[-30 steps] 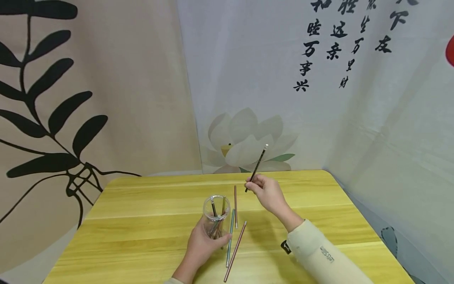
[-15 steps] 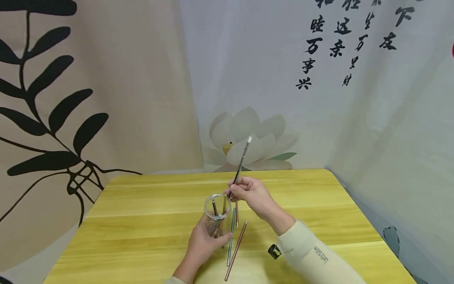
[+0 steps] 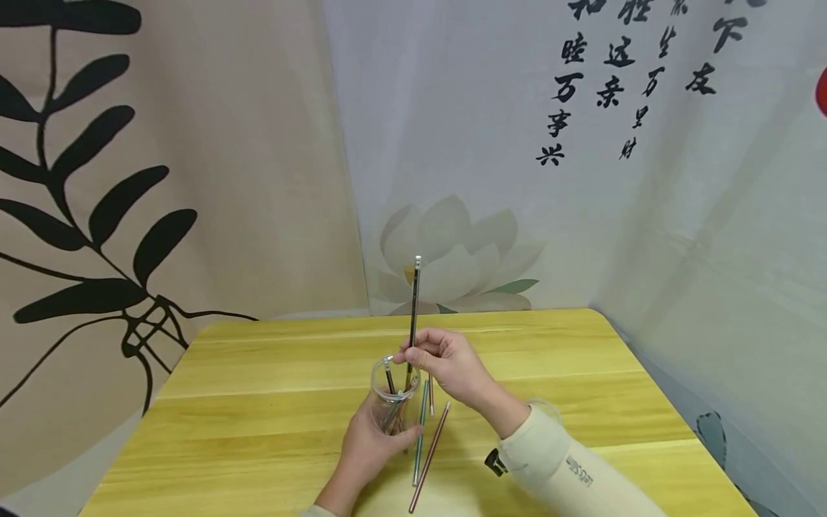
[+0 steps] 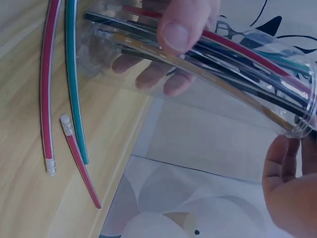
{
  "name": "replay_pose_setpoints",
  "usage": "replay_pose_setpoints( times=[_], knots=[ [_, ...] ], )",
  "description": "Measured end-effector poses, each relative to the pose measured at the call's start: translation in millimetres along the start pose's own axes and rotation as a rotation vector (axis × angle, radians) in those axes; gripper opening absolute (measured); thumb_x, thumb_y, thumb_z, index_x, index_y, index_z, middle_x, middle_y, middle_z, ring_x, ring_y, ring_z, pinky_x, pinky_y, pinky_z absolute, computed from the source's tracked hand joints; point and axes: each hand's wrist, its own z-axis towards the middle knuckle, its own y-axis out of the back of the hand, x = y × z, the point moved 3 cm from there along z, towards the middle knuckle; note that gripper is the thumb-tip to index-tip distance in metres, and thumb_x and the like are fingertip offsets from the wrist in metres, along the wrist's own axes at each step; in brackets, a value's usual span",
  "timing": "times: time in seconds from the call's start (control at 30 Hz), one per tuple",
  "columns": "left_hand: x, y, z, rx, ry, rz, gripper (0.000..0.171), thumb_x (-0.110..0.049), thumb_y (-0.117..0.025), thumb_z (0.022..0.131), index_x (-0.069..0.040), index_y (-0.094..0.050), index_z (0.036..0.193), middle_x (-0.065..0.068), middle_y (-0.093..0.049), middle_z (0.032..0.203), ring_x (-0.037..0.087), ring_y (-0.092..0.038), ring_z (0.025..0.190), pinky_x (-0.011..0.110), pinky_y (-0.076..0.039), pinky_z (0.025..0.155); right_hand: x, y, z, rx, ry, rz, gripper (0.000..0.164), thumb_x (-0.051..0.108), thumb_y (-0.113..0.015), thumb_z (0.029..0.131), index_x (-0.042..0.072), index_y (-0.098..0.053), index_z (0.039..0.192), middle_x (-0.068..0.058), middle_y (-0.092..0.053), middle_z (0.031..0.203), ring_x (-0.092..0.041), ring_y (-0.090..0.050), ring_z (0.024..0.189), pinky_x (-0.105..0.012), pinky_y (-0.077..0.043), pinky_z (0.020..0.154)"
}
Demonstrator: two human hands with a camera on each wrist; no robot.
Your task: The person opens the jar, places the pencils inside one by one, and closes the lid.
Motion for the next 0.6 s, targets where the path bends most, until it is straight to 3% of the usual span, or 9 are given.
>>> replay_pose_setpoints(
  times=[0.13, 0.33, 0.47, 0.6],
  knots=[
    [0.3, 0.3, -0.4, 0.006, -0.002, 0.001, 0.08, -0.036, -0.096, 0.079, -0.023, -0.055, 0.147, 0.001, -0.071, 0.142, 0.032, -0.065, 0.136, 0.062, -0.05, 0.115, 2, -2, -1, 0.001, 0.025, -0.054, 0.02, 0.017, -0.067, 0.107, 0.001, -0.071, 0.116, -0.022, -0.08, 0.113, -0.009, -0.076, 0.109, -0.025, -0.059, 0.102],
    [-0.1, 1.0, 0.0, -0.001, -0.011, 0.024, 0.079, -0.036, -0.096, 0.08, -0.018, -0.056, 0.146, 0.002, -0.073, 0.138, 0.03, -0.067, 0.132, 0.062, -0.051, 0.113, 10, 4, -2, -0.053, 0.046, -0.093, 0.019, 0.018, -0.066, 0.107, 0.005, -0.073, 0.118, -0.019, -0.08, 0.11, -0.01, -0.076, 0.102, -0.03, -0.063, 0.094],
    [0.5, 0.6, -0.1, -0.007, -0.003, 0.041, 0.077, -0.036, -0.096, 0.08, -0.018, -0.058, 0.144, 0.003, -0.075, 0.135, 0.029, -0.068, 0.129, 0.061, -0.053, 0.11, 19, 19, -5, -0.111, 0.079, -0.154, 0.023, 0.019, -0.064, 0.108, 0.006, -0.075, 0.123, -0.018, -0.08, 0.106, -0.01, -0.074, 0.093, -0.036, -0.065, 0.085],
    [1.4, 0.3, -0.4, -0.008, 0.013, 0.05, 0.075, -0.036, -0.096, 0.08, -0.02, -0.059, 0.143, 0.002, -0.076, 0.132, 0.027, -0.07, 0.125, 0.061, -0.054, 0.108, 28, 42, -12, -0.134, 0.098, -0.219, 0.023, 0.018, -0.069, 0.105, 0.005, -0.077, 0.123, -0.008, -0.08, 0.1, -0.008, -0.072, 0.089, -0.03, -0.063, 0.081]
  ],
)
